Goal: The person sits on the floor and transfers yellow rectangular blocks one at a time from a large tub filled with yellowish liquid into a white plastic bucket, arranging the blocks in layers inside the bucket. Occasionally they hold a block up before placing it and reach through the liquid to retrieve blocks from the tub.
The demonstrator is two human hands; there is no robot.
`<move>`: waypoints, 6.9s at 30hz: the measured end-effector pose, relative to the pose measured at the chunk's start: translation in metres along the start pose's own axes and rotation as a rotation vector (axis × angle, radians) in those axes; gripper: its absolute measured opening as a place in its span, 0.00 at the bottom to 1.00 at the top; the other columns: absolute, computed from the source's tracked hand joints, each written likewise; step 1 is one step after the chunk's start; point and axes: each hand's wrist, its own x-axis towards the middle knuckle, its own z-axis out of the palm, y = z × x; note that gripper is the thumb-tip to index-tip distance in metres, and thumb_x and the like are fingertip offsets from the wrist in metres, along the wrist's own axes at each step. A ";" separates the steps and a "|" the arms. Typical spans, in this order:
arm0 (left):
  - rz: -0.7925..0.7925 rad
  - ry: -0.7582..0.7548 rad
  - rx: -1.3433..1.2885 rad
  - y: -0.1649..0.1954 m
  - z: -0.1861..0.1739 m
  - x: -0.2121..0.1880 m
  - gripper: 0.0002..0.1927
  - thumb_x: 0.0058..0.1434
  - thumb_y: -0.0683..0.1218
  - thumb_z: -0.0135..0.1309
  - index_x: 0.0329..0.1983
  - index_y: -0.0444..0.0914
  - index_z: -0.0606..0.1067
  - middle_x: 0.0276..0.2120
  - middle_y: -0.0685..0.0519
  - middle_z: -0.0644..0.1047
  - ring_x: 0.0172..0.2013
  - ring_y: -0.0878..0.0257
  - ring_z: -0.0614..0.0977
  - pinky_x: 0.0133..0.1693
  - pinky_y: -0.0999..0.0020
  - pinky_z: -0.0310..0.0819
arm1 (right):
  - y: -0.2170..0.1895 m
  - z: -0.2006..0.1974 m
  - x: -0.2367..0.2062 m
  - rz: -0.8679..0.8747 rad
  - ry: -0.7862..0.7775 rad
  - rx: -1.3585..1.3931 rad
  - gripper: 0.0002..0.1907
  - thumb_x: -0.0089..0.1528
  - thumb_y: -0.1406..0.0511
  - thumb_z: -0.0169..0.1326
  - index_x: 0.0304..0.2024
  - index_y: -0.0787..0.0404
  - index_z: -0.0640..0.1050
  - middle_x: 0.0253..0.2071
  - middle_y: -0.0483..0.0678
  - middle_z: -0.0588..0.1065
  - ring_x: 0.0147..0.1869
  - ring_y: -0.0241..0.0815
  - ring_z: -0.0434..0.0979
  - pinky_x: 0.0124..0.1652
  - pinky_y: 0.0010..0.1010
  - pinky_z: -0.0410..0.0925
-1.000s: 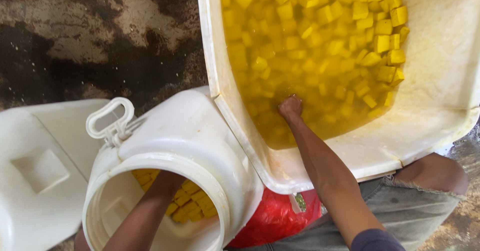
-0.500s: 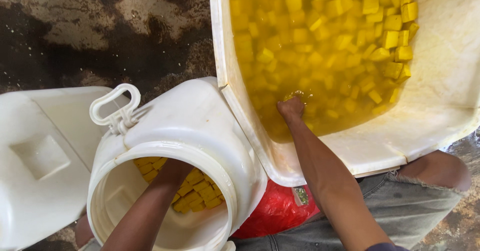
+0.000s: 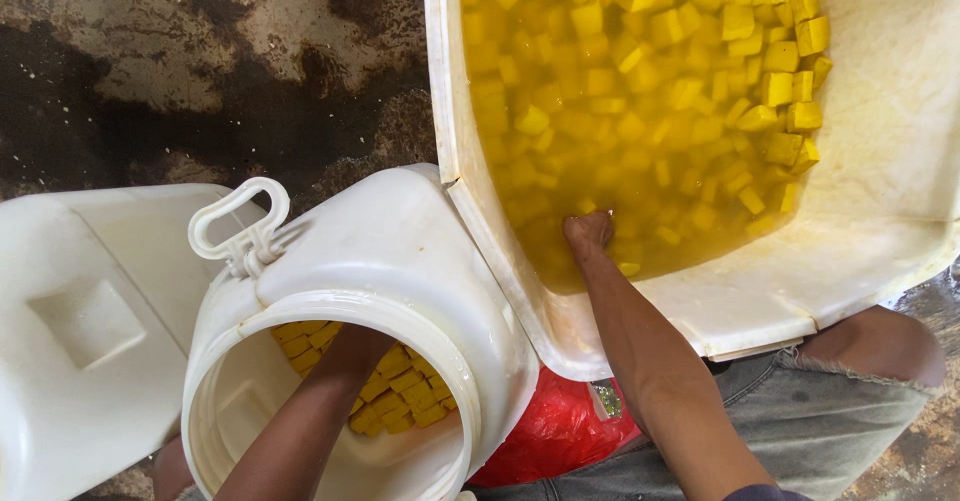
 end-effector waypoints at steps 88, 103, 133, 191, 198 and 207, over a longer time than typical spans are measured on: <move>0.655 0.413 -2.557 0.192 -0.013 -0.166 0.21 0.63 0.47 0.63 0.57 0.39 0.74 0.50 0.47 0.78 0.47 0.54 0.83 0.44 0.57 0.85 | -0.105 -0.298 -0.322 -1.173 -0.473 0.766 0.30 0.53 0.75 0.66 0.59 0.64 0.77 0.62 0.53 0.75 0.61 0.41 0.76 0.55 0.33 0.74; 0.640 0.523 -2.531 0.195 -0.008 -0.174 0.22 0.62 0.45 0.61 0.58 0.39 0.71 0.48 0.49 0.78 0.47 0.59 0.83 0.44 0.66 0.82 | -0.110 -0.307 -0.362 -1.692 0.082 0.248 0.29 0.52 0.66 0.71 0.56 0.54 0.79 0.55 0.53 0.79 0.57 0.48 0.84 0.51 0.34 0.79; 0.474 0.139 -2.175 0.162 0.003 -0.218 0.41 0.68 0.74 0.38 0.64 0.36 0.69 0.48 0.44 0.80 0.44 0.51 0.85 0.48 0.51 0.83 | -0.132 -0.293 -0.354 -2.008 -0.442 -0.134 0.43 0.49 0.71 0.66 0.66 0.41 0.71 0.66 0.48 0.72 0.66 0.51 0.76 0.58 0.48 0.71; 0.091 0.956 -0.642 0.045 0.036 -0.257 0.16 0.65 0.48 0.47 0.51 0.41 0.80 0.40 0.47 0.84 0.37 0.52 0.85 0.40 0.55 0.80 | -0.155 -0.250 -0.407 -0.754 -0.756 0.163 0.57 0.43 0.63 0.73 0.71 0.55 0.59 0.52 0.56 0.75 0.51 0.49 0.81 0.50 0.47 0.78; -0.260 0.531 0.449 0.001 -0.037 -0.120 0.31 0.60 0.48 0.59 0.67 0.49 0.65 0.71 0.47 0.60 0.70 0.46 0.61 0.67 0.43 0.50 | -0.186 -0.178 -0.416 -1.146 -0.419 -0.418 0.46 0.46 0.66 0.70 0.64 0.49 0.65 0.54 0.56 0.76 0.42 0.53 0.83 0.42 0.41 0.77; -0.308 0.252 1.062 -0.026 -0.020 -0.103 0.58 0.50 0.39 0.67 0.77 0.56 0.46 0.74 0.55 0.49 0.73 0.50 0.48 0.69 0.44 0.38 | -0.186 -0.076 -0.379 -1.088 -0.006 -0.625 0.44 0.53 0.74 0.58 0.69 0.44 0.60 0.60 0.71 0.62 0.48 0.73 0.77 0.43 0.58 0.73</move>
